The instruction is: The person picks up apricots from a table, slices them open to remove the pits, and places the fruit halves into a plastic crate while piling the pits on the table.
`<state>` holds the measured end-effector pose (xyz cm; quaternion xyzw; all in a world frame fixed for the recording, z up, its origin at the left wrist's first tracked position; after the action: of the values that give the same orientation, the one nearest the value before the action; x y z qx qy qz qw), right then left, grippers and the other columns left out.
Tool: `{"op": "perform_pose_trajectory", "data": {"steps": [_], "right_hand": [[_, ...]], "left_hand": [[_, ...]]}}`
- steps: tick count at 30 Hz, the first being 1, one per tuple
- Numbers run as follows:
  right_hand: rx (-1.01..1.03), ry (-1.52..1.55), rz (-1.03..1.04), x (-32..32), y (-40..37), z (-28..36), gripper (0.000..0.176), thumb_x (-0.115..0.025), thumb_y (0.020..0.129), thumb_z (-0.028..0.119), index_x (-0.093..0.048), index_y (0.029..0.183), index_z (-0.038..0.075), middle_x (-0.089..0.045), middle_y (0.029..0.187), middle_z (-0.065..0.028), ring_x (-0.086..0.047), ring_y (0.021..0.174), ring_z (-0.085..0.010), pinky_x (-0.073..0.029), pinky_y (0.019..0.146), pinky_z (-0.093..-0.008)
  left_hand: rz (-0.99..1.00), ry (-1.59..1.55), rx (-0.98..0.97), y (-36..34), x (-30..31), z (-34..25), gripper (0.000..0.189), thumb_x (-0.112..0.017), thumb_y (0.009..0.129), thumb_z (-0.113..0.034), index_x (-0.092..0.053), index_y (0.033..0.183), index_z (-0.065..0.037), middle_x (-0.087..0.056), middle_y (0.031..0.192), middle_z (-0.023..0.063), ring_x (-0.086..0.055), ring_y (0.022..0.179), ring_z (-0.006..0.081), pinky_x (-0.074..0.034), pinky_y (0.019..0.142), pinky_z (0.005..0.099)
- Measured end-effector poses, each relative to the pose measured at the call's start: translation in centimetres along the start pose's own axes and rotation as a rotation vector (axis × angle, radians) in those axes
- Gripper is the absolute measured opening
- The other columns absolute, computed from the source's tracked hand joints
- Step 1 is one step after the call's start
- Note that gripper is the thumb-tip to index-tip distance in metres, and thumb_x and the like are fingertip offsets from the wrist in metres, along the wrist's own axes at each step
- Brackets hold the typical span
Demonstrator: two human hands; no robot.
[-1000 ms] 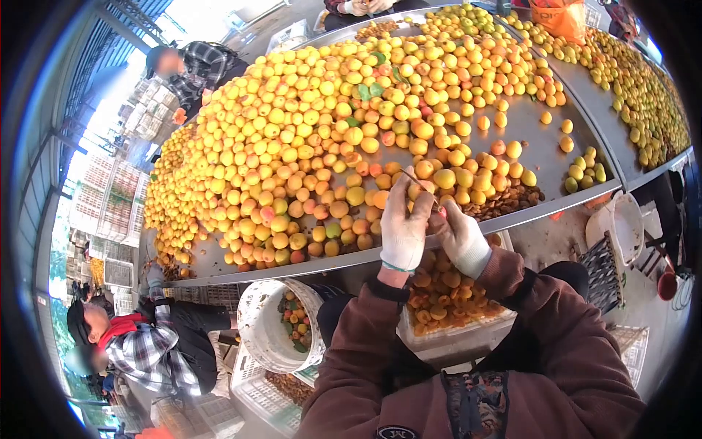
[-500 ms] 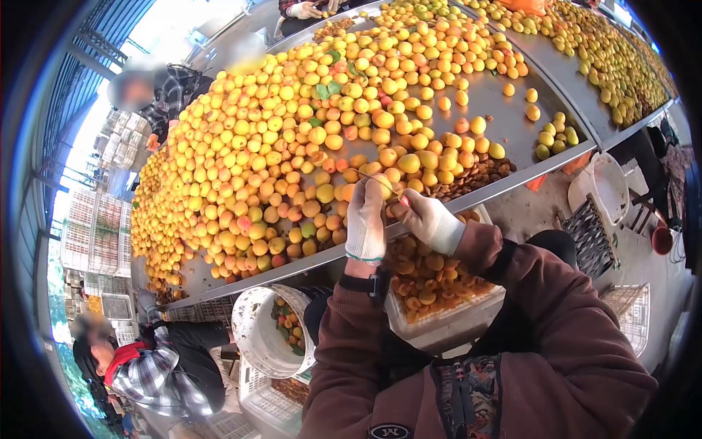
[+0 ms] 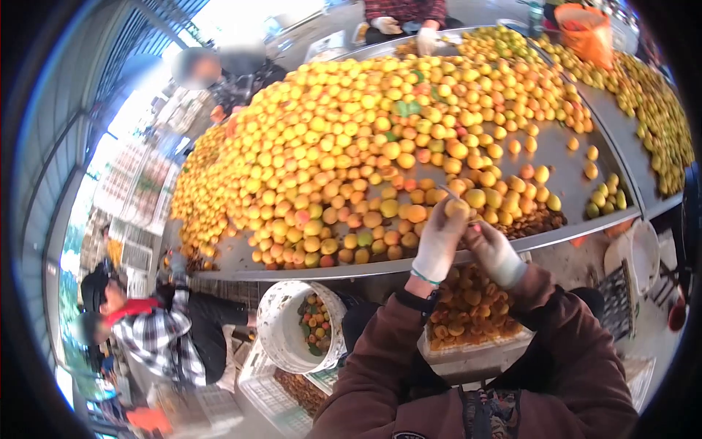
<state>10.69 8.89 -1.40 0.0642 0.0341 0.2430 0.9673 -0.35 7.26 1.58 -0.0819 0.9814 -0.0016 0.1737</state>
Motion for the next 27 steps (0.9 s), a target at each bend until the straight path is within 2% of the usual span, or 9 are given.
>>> {"op": "perform_pose_trajectory", "data": {"steps": [1, 3, 5, 7, 12, 16, 18, 21, 27], "right_hand": [[-0.138, 0.061, 0.074, 0.1, -0.2, -0.2, 0.034, -0.052, 0.102, 0.035, -0.057, 0.111, 0.003, -0.057, 0.079, 0.0019, -0.053, 0.069, -0.01, -0.045, 0.061, -0.0262], [-0.353, 0.17, 0.144, -0.1, -0.9, 1.8, 0.03, -0.052, 0.102, 0.036, -0.058, 0.106, 0.007, -0.048, 0.073, 0.0063, -0.044, 0.064, -0.0036, -0.036, 0.055, -0.0218], [-0.204, 0.131, 0.077, -0.5, -0.6, 1.3, 0.031, -0.05, 0.102, 0.035, -0.057, 0.109, 0.005, -0.052, 0.074, 0.0035, -0.049, 0.067, -0.0066, -0.04, 0.059, -0.0233], [0.102, -0.091, -0.135, -0.6, -1.0, 2.2, 0.037, -0.048, 0.103, 0.03, -0.053, 0.122, -0.002, -0.064, 0.09, -0.0085, -0.059, 0.083, -0.0154, -0.049, 0.074, -0.029], [-0.077, -0.039, -0.028, -0.5, -0.9, 1.2, 0.04, -0.048, 0.104, 0.028, -0.049, 0.129, -0.004, -0.064, 0.111, -0.0096, -0.057, 0.103, -0.0154, -0.046, 0.088, -0.0285], [-0.224, 0.249, 0.055, 0.0, -0.7, -1.5, 0.031, -0.049, 0.104, 0.027, -0.055, 0.115, -0.002, -0.06, 0.108, -0.0008, -0.054, 0.099, -0.0084, -0.045, 0.082, -0.0233], [-0.146, 0.111, -0.013, -0.5, -1.6, -0.7, 0.032, -0.049, 0.104, 0.026, -0.054, 0.117, -0.002, -0.061, 0.102, -0.0059, -0.057, 0.093, -0.0117, -0.047, 0.079, -0.0258], [0.049, -0.278, -0.123, -1.6, -1.7, 4.9, 0.036, -0.048, 0.103, 0.025, -0.049, 0.122, -0.005, -0.062, 0.082, -0.0228, -0.063, 0.075, -0.0245, -0.051, 0.07, -0.0343], [0.149, -0.172, -0.088, -0.8, -0.9, 3.4, 0.038, -0.05, 0.102, 0.03, -0.051, 0.122, -0.002, -0.062, 0.083, -0.0145, -0.058, 0.077, -0.0167, -0.049, 0.072, -0.0298]], "left_hand": [[0.005, 0.107, -0.06, -0.9, -0.2, -1.8, 0.037, -0.06, 0.097, -0.019, -0.051, 0.128, 0.0, -0.061, 0.11, 0.0033, -0.057, 0.1, 0.0103, -0.048, 0.087, 0.0262], [0.08, 0.229, -0.079, -1.0, 0.0, -2.5, 0.045, -0.061, 0.097, -0.03, -0.049, 0.134, -0.006, -0.063, 0.111, 0.0005, -0.058, 0.098, 0.0078, -0.046, 0.074, 0.02], [0.033, 0.259, -0.157, -1.3, -0.3, -3.2, 0.044, -0.06, 0.098, -0.028, -0.049, 0.133, -0.004, -0.064, 0.107, 0.002, -0.06, 0.097, 0.0099, -0.048, 0.079, 0.022], [-0.043, -0.189, -0.126, -1.1, -1.0, 0.0, 0.04, -0.059, 0.099, -0.027, -0.051, 0.129, -0.002, -0.064, 0.108, 0.003, -0.059, 0.098, 0.0108, -0.049, 0.084, 0.0246], [0.003, -0.316, -0.007, -0.4, -0.6, 1.4, 0.039, -0.059, 0.099, -0.028, -0.053, 0.128, -0.001, -0.06, 0.114, 0.0022, -0.057, 0.1, 0.01, -0.046, 0.087, 0.0235], [-0.005, 0.296, -0.161, -1.0, 0.1, -3.0, 0.039, -0.059, 0.099, -0.023, -0.052, 0.129, 0.0, -0.06, 0.113, 0.0026, -0.056, 0.101, 0.0103, -0.047, 0.087, 0.0257], [-0.044, 0.389, -0.269, -1.5, -0.2, -3.1, 0.04, -0.061, 0.098, -0.026, -0.052, 0.129, -0.001, -0.059, 0.109, 0.0034, -0.057, 0.098, 0.0112, -0.048, 0.084, 0.0257], [-0.111, -0.19, -0.149, -1.1, -0.1, -0.6, 0.04, -0.06, 0.098, -0.032, -0.054, 0.124, -0.002, -0.061, 0.103, 0.0039, -0.06, 0.094, 0.0127, -0.05, 0.081, 0.0261], [-0.031, -0.144, -0.045, -1.1, -0.5, -0.7, 0.038, -0.057, 0.1, -0.036, -0.055, 0.119, -0.002, -0.064, 0.103, 0.0058, -0.061, 0.096, 0.0127, -0.05, 0.079, 0.0249]]}}
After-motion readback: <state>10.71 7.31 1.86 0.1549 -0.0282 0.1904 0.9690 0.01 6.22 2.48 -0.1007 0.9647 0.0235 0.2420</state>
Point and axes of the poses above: each hand's wrist, its own y-axis towards the middle knuckle, its own x-axis out of the back of the hand, z = x × y, the point moved 8 cm from there along y, towards the middle knuckle
